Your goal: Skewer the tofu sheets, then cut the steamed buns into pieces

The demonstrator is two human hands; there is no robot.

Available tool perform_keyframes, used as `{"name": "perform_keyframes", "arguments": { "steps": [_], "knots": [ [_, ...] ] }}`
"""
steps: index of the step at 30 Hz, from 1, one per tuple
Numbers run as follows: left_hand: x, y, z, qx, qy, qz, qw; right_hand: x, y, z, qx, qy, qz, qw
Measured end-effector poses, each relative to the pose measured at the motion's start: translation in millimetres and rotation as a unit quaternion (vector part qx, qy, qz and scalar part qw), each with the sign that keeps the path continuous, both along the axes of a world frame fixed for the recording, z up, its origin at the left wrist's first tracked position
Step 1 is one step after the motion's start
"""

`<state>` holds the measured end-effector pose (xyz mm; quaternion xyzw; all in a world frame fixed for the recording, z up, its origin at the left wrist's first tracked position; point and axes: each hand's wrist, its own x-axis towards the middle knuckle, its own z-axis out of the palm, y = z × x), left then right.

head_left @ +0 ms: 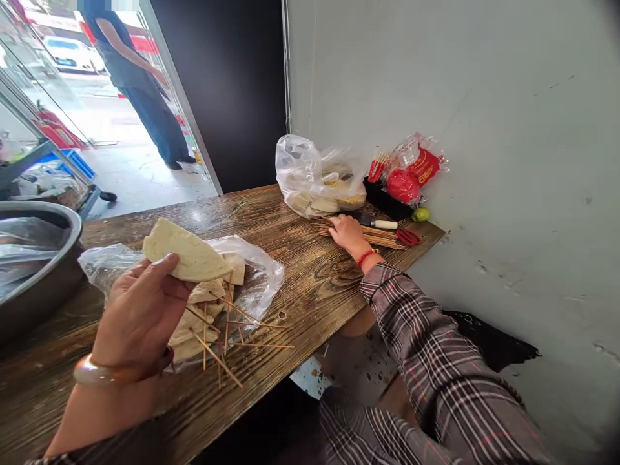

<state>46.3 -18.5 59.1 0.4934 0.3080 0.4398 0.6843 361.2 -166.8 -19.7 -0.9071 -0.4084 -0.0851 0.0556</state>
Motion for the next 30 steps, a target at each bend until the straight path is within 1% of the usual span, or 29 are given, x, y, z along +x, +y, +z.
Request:
{"name": "perform_keyframes", "arguments": {
  "steps": [3,4,6,9,14,19,20,22,24,25,27,29,30],
  "knots": [
    [-3,1,2.4,-0.036,-0.028,-0.025,0.999,10,-12,-10.9,-0.019,-0.009,-0.031,0.999],
    [-4,2,2.7,-0.040,-0.029,-0.021,0.999,11,-13,-14.0,-0.022,-0.012,-0.035,0.999],
    [-5,5,2.4,-0.050,-0.031,-0.020,0.998,11,-13,-18.4,-0.025,-0.021,-0.039,0.999],
    [-9,11,-1.4,-0.053,-0.057,-0.026,0.997,11,-9,-20.0,-0.025,-0.037,-0.040,0.998],
    [-20,15,-17.2,-0.068,-0.108,-0.021,0.992,5,-12,-19.4,-0.034,-0.064,-0.004,0.997],
    [-28,16,-34.9,-0.073,-0.125,-0.058,0.988,7,-18,-28.1,-0.036,-0.098,0.041,0.994],
    [-28,17,-37.8,-0.073,-0.133,-0.059,0.987,9,-17,-29.4,-0.022,-0.108,0.051,0.993],
    [-29,18,-42.5,-0.074,-0.146,-0.062,0.985,9,-12,-27.8,0.055,-0.126,0.082,0.987],
    [-29,19,-46.0,-0.075,-0.151,-0.073,0.983,-1,-3,-18.9,0.158,-0.131,0.116,0.972],
    [-29,19,-47.2,-0.073,-0.150,-0.082,0.983,-10,2,-11.7,0.208,-0.124,0.135,0.961],
    [-29,19,-49.2,-0.059,-0.148,-0.100,0.982,-40,14,5.9,0.298,-0.082,0.179,0.934],
    [-28,20,-50.4,-0.035,-0.143,-0.108,0.983,-79,24,23.2,0.362,0.009,0.230,0.903],
    [-28,20,-50.7,-0.024,-0.140,-0.106,0.984,-100,28,30.2,0.382,0.055,0.250,0.888]
  ]
}}
